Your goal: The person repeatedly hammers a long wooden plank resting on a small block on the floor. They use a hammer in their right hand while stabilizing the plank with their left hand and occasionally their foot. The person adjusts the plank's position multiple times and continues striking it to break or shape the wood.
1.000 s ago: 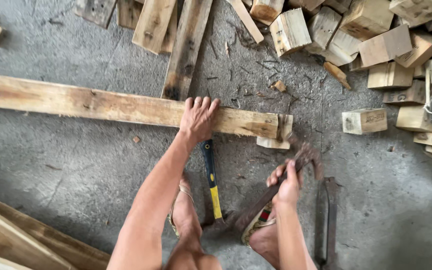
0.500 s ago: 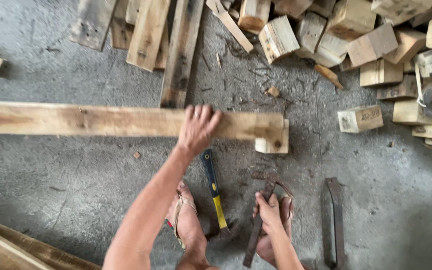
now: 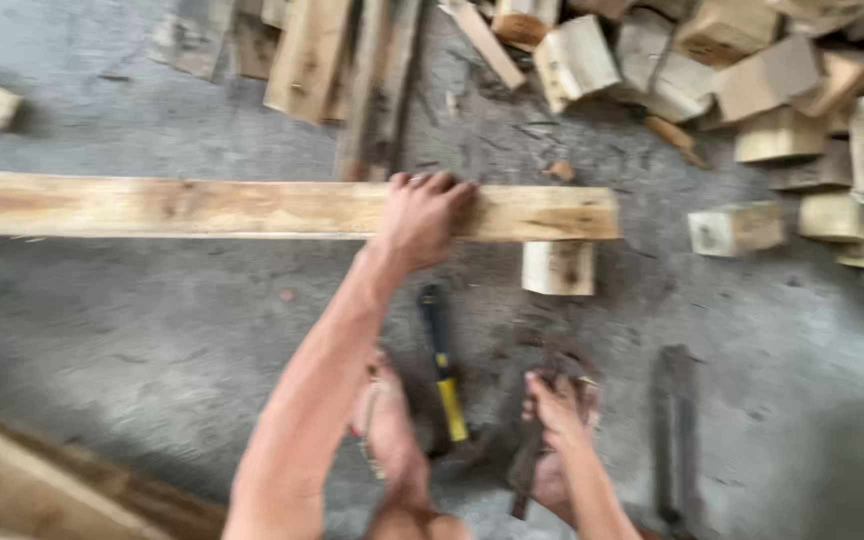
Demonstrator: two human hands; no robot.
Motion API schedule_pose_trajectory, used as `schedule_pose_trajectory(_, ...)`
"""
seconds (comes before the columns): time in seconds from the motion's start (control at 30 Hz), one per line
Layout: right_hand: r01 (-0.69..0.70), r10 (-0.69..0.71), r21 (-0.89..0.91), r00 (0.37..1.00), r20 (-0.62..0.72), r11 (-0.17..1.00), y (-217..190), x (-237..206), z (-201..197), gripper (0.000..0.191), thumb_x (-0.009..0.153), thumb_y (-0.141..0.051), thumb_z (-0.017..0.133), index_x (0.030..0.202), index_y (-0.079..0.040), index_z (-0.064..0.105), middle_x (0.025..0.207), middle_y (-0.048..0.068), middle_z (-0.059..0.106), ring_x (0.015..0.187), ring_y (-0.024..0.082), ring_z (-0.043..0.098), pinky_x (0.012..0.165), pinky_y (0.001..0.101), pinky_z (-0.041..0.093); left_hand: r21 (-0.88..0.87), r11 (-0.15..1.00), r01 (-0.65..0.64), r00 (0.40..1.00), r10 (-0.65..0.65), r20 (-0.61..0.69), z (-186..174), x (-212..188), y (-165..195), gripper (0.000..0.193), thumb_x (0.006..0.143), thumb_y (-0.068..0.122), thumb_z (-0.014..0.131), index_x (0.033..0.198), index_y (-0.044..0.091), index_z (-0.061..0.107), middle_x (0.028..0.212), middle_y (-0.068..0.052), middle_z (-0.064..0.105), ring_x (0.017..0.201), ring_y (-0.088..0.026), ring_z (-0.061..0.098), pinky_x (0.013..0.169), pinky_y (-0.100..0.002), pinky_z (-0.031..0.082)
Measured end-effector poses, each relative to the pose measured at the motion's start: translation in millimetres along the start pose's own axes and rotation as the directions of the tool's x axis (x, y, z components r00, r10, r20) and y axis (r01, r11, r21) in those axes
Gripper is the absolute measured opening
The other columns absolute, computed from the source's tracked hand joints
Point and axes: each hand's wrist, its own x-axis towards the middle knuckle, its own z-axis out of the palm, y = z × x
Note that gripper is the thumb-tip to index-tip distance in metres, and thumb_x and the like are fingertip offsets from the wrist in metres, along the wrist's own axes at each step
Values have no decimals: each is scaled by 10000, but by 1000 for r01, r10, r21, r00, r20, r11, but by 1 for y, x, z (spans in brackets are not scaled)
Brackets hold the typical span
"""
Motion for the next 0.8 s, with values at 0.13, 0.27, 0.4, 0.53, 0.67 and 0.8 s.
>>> schedule_pose_trajectory(0.13, -73, 73, 25, 997, -28, 997, -10, -3, 16, 310, 913, -225, 716, 1173, -102, 602, 897, 40, 640, 723, 200, 623, 589, 378, 533, 226, 967, -119, 899, 201, -388, 8, -10, 18, 264, 917, 262, 631, 1180, 266, 624, 1217, -41, 600, 1156, -303, 567, 986, -603, 445)
schedule_pose_trajectory(0.27, -260, 262, 26, 960, -96, 965, -31, 0, 45, 154, 1057, -234, 622, 1047, -137, 502, 772, 48, 466, 611, 206, 438, 510, 447, 430, 330, 898, -290, 791, 419, -445, 32, -15, 59, 512, 861, 216, 705, 1311, 342, 496, 1339, -61, 548, 1254, -274, 570, 979, -428, 482)
schedule_pose_trajectory(0.4, -139, 138, 44, 990, 25, 989, -39, 3, 50, 151, 1000, -188, 652, 1042, -120, 524, 752, 58, 496, 582, 208, 472, 488, 411, 423, -17, 975, -221, 951, 219, 218, 46, -5, 69, 401, 758, 262, 690, 1157, 227, 715, 1171, -80, 719, 1019, -275, 720, 807, -505, 573)
schedule_pose_trajectory(0.53, -103, 85, 143, 988, 127, 984, -30, 7, 29, 193, 935, -187, 690, 1030, -108, 543, 735, 47, 534, 552, 191, 508, 455, 371, 421, -207, 978, 26, 930, 52, 365, 49, 8, 19, 369, 639, 329, 836, 986, 219, 774, 940, -73, 742, 906, -296, 709, 733, -477, 572)
schedule_pose_trajectory(0.67, -48, 41, 142, 998, 53, 989, -11, 19, 1, 169, 929, -198, 696, 995, -119, 562, 717, 21, 565, 535, 163, 547, 432, 332, 450, -27, 999, 47, 942, -35, 334, 46, 31, -9, 513, 721, 623, 819, 944, 161, 810, 877, -85, 749, 847, -262, 719, 753, -445, 577)
schedule_pose_trajectory(0.8, -103, 86, 193, 992, 93, 976, 2, 33, -9, 162, 912, -183, 706, 990, -167, 565, 696, -8, 536, 514, 140, 517, 410, 323, 415, 152, 987, 52, 912, -109, 394, 43, 46, -8, 589, 846, 728, 622, 1035, 179, 721, 762, -36, 702, 690, -168, 689, 679, -398, 594)
